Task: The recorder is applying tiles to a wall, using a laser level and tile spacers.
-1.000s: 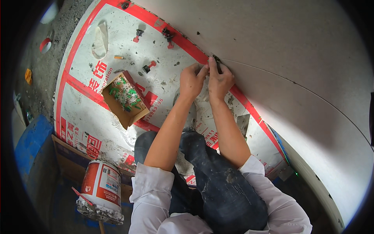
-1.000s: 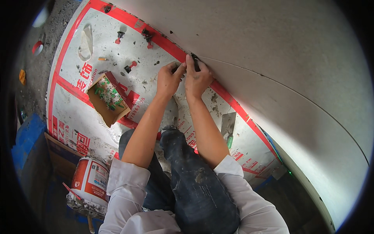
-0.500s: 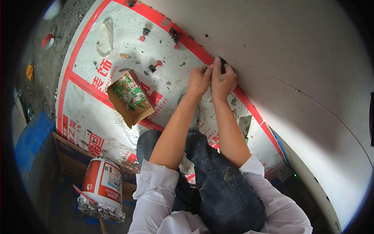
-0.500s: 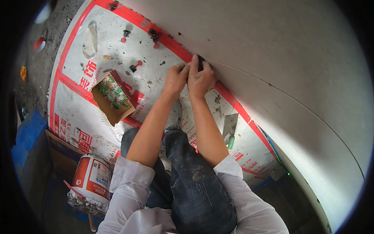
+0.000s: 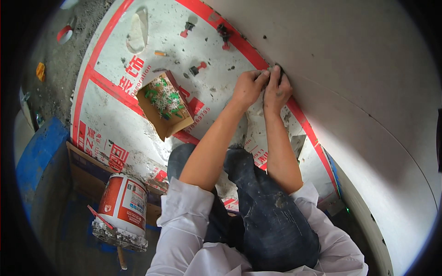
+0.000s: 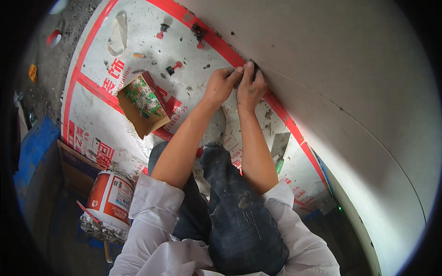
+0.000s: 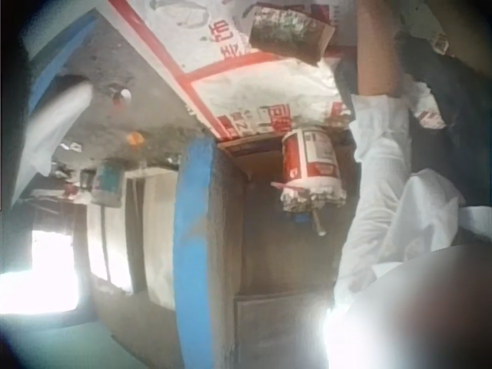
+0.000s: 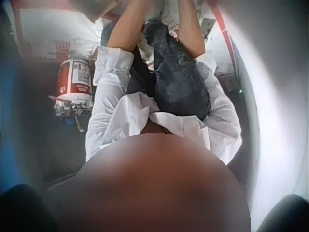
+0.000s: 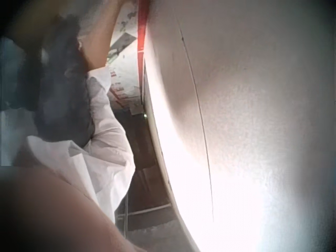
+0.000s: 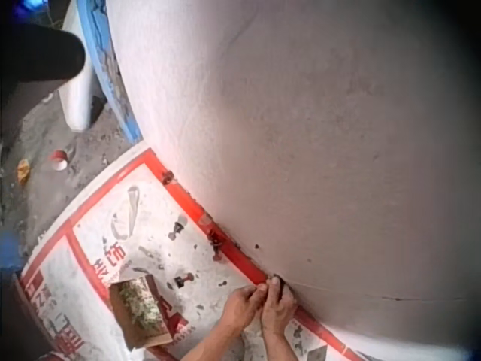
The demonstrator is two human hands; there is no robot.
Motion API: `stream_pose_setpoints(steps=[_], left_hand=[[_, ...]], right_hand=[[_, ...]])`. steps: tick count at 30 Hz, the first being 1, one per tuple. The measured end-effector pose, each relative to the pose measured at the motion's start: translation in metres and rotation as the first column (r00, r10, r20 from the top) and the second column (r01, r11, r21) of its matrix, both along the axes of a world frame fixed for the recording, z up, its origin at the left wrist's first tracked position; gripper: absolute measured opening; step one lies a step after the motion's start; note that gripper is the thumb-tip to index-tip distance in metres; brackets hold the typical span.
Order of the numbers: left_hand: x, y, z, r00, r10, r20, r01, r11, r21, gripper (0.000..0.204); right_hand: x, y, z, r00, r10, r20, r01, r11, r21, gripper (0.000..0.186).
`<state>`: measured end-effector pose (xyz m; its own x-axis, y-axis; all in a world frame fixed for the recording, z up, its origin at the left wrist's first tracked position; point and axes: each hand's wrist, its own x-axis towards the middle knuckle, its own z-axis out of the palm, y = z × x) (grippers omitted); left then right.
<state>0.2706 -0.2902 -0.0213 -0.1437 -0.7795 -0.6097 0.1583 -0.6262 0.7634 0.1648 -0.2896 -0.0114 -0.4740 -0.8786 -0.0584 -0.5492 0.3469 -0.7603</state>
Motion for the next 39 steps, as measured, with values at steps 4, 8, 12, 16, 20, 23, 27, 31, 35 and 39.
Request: stream_pose_setpoints(steps=[4, 8, 12, 16, 20, 23, 27, 31, 35, 39], left_hand=[[0.04, -0.034, -0.021, 0.551, 0.374, 0.746, -0.006, 0.896, -0.444, 0.044], [0.052, -0.061, -0.019, 0.363, 0.236, 0.901, -0.001, 0.967, -0.253, 0.047], [0.066, -0.036, -0.006, 0.523, 0.285, 0.804, 0.053, 0.93, -0.364, 0.027], [0.038, 0.028, 0.095, 0.934, -0.012, 0.357, 0.137, 0.935, -0.328, 0.019], [0.031, 0.059, 0.164, 0.948, -0.086, 0.305, 0.203, 0.904, -0.376, 0.021], [0.031, 0.065, 0.186, 0.945, -0.155, 0.289, 0.264, 0.882, -0.391, 0.02], [0.032, 0.074, 0.214, 0.991, -0.127, -0.051, 0.111, 0.962, -0.251, 0.018], [0.033, 0.08, 0.245, 0.987, -0.135, -0.085, 0.098, 0.935, -0.341, 0.017], [0.037, 0.076, 0.27, 0.955, -0.165, 0.248, 0.275, 0.811, -0.517, 0.019], [0.063, 0.071, 0.256, 0.997, 0.059, -0.039, -0.069, 0.93, -0.361, 0.018]], right_hand=[[-0.012, 0.013, 0.007, 0.957, -0.105, 0.27, 0.091, 0.994, 0.064, 0.052], [-0.021, 0.049, 0.023, 0.933, -0.17, 0.318, 0.125, 0.98, 0.157, 0.047], [-0.003, 0.073, 0.059, 0.972, -0.066, 0.227, 0.041, 0.993, 0.111, 0.038], [-0.016, 0.067, 0.122, 0.876, 0.085, 0.475, -0.14, 0.987, 0.082, 0.031], [-0.037, 0.062, 0.174, 0.836, 0.346, 0.426, -0.371, 0.928, -0.026, 0.035], [-0.05, 0.072, 0.216, 0.823, 0.477, 0.309, -0.494, 0.869, -0.023, 0.037], [-0.053, 0.072, 0.261, 0.779, 0.357, 0.515, -0.385, 0.921, -0.057, 0.031], [-0.069, 0.071, 0.277, 0.791, 0.334, 0.512, -0.444, 0.89, 0.106, 0.025], [-0.074, 0.068, 0.28, 0.889, 0.23, 0.397, -0.38, 0.853, 0.357, 0.038], [-0.047, 0.054, 0.291, 0.901, 0.219, 0.374, -0.141, 0.964, -0.225, 0.058]])
